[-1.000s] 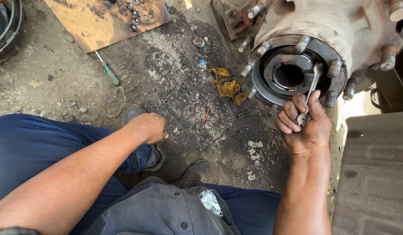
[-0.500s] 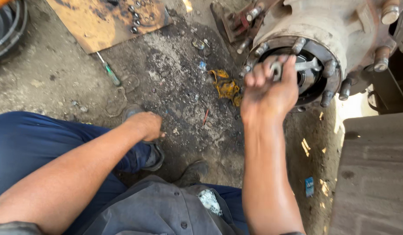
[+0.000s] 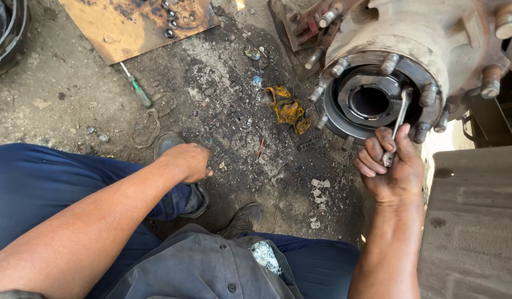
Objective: The person is working on a vehicle wheel hub, using a wrench and a hammer to adjust and tighten components. They repeatedly use the wrench to turn a nut and tap it with a hammer to loosen or secure it.
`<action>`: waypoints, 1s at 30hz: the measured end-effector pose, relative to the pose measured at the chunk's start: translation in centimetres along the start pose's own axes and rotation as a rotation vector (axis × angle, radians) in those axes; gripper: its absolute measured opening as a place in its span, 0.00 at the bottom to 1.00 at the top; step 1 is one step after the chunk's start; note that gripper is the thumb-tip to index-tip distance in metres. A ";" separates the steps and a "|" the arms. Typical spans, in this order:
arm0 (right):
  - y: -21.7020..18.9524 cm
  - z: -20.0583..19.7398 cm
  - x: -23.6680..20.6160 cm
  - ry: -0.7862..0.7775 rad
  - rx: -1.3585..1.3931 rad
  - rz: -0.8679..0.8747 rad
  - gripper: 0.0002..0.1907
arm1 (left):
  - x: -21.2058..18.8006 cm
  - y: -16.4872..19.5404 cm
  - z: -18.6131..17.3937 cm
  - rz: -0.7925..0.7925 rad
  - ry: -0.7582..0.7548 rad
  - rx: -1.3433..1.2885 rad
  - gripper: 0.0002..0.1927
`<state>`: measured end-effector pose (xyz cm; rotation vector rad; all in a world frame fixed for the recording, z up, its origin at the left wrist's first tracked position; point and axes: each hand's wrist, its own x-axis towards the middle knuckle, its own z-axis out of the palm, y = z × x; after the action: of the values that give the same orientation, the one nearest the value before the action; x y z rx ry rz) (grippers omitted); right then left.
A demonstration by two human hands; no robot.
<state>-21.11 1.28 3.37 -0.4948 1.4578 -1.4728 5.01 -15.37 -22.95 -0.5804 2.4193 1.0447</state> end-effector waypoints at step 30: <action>0.3 -0.2 -1.6 0.043 -0.016 -0.033 0.30 | 0.3 0.4 0.0 -0.040 -0.039 0.023 0.29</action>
<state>-20.47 2.80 3.58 -0.5012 1.5022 -1.5070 4.55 -15.12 -22.86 -0.5921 2.3728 1.0018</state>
